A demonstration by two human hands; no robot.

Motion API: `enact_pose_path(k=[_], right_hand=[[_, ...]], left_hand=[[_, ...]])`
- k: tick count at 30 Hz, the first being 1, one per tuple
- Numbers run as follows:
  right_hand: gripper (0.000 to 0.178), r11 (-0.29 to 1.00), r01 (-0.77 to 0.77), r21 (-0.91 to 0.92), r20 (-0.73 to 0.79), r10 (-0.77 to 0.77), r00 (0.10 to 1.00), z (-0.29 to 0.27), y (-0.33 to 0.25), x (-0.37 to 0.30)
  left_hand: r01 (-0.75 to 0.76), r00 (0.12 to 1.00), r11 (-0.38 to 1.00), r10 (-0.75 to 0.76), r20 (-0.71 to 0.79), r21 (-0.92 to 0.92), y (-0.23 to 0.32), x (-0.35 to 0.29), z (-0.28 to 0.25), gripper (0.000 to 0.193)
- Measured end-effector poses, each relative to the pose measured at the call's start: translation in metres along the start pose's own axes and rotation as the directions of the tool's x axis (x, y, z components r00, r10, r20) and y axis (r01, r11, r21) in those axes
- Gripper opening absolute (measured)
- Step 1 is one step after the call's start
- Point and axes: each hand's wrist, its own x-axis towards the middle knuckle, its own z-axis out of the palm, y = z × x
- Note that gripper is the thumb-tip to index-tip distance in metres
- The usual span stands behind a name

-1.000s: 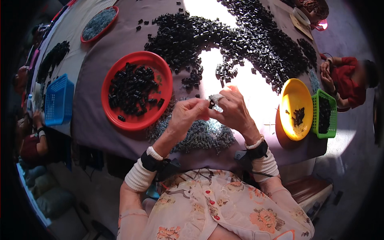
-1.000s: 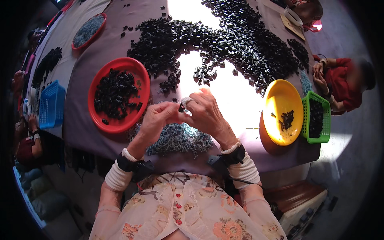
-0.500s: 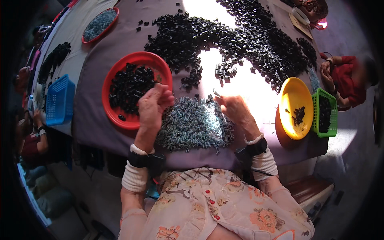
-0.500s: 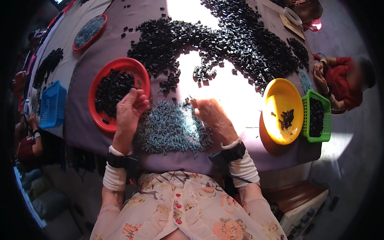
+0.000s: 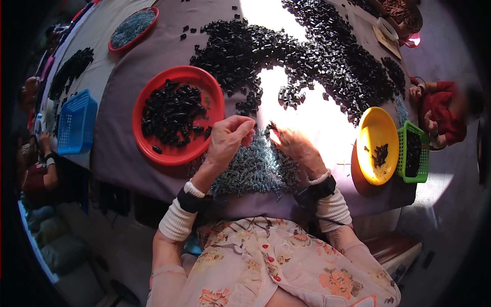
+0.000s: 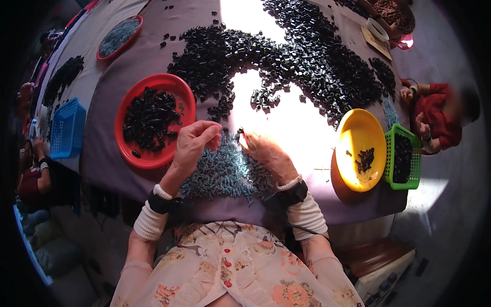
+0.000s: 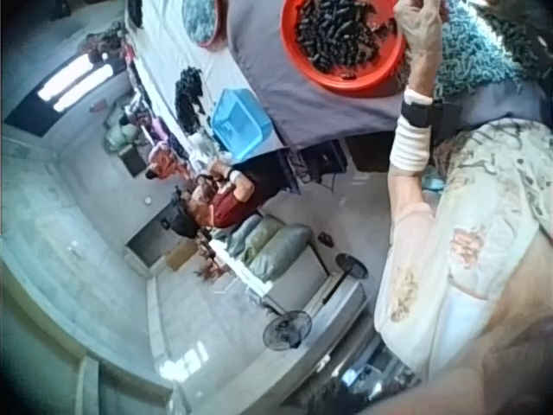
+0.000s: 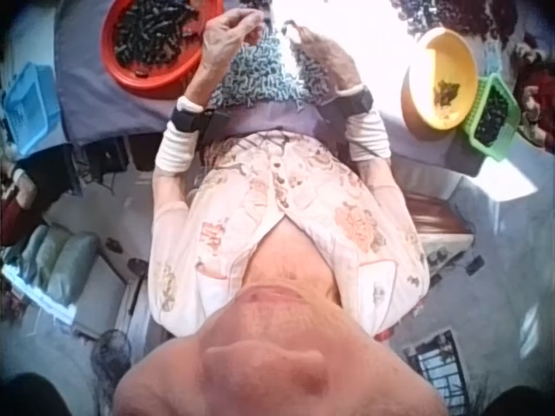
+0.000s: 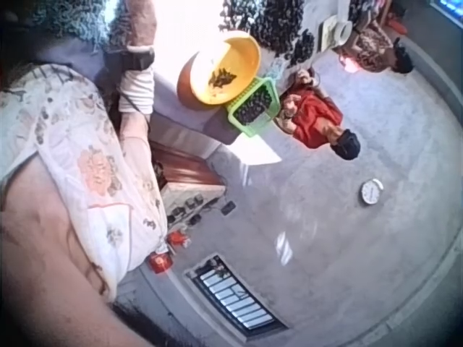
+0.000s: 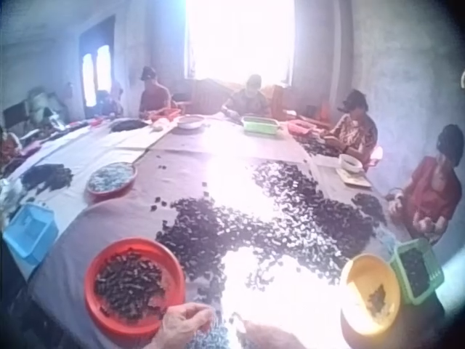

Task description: Manually assembling small black plastic shoe components at a production table.

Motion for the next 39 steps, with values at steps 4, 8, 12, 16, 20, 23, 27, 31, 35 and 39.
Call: enact_pose_path(k=[4, 8, 12, 16, 20, 23, 27, 31, 35, 39], right_hand=[[0.032, 0.784, -0.238, 0.573, -0.141, 0.38, 0.914, 0.018, -0.002, -0.001], [0.022, 0.198, -0.614, 0.764, 0.579, 0.207, 0.788, -0.024, 0.035, 0.027], [0.02, 0.097, -0.325, 0.941, 0.25, 0.452, 0.856, -0.028, 0.041, 0.034], [0.018, 0.076, -0.449, 0.89, 0.357, 0.495, 0.792, -0.01, 0.035, 0.021], [0.019, -0.061, -0.437, 0.898, 0.398, 0.536, 0.744, -0.008, 0.03, 0.017], [0.017, -0.029, -0.493, 0.87, 0.438, 0.504, 0.744, -0.013, 0.031, 0.021], [0.013, -0.017, -0.509, 0.861, 0.453, 0.483, 0.749, -0.009, 0.027, 0.019], [0.021, 0.159, -0.433, 0.887, 0.365, 0.331, 0.87, 0.005, 0.013, 0.009], [0.019, 0.939, -0.094, 0.331, -0.157, 0.153, 0.976, 0.031, -0.013, 0.004], [0.025, 0.294, -0.574, 0.764, 0.519, 0.248, 0.818, 0.019, 0.002, 0.011]], left_hand=[[0.065, 0.998, 0.993, -0.067, 0.018, 0.097, -0.004, 0.012, 0.011, 0.022], [0.062, 0.997, 0.991, -0.068, 0.048, 0.117, -0.01, 0.019, 0.017, 0.022], [0.154, 0.96, 0.988, -0.143, 0.24, -0.026, -0.007, 0.023, 0.017, 0.023], [0.177, 0.975, 0.966, -0.147, 0.166, -0.186, -0.012, 0.025, 0.015, 0.021], [0.114, 0.992, 0.956, -0.096, 0.08, -0.27, -0.012, 0.028, 0.015, 0.019], [0.133, 0.991, 0.938, -0.114, 0.076, -0.322, -0.011, 0.028, 0.012, 0.019], [0.127, 0.991, 0.933, -0.102, 0.09, -0.337, -0.004, 0.025, 0.005, 0.02], [0.112, 0.993, 0.926, -0.087, 0.083, -0.36, 0.002, 0.016, -0.001, 0.022], [0.139, 0.988, 0.915, -0.104, 0.113, -0.378, 0.001, 0.009, -0.004, 0.023], [0.164, 0.983, 0.916, -0.12, 0.141, -0.365, -0.006, 0.009, -0.004, 0.023]])
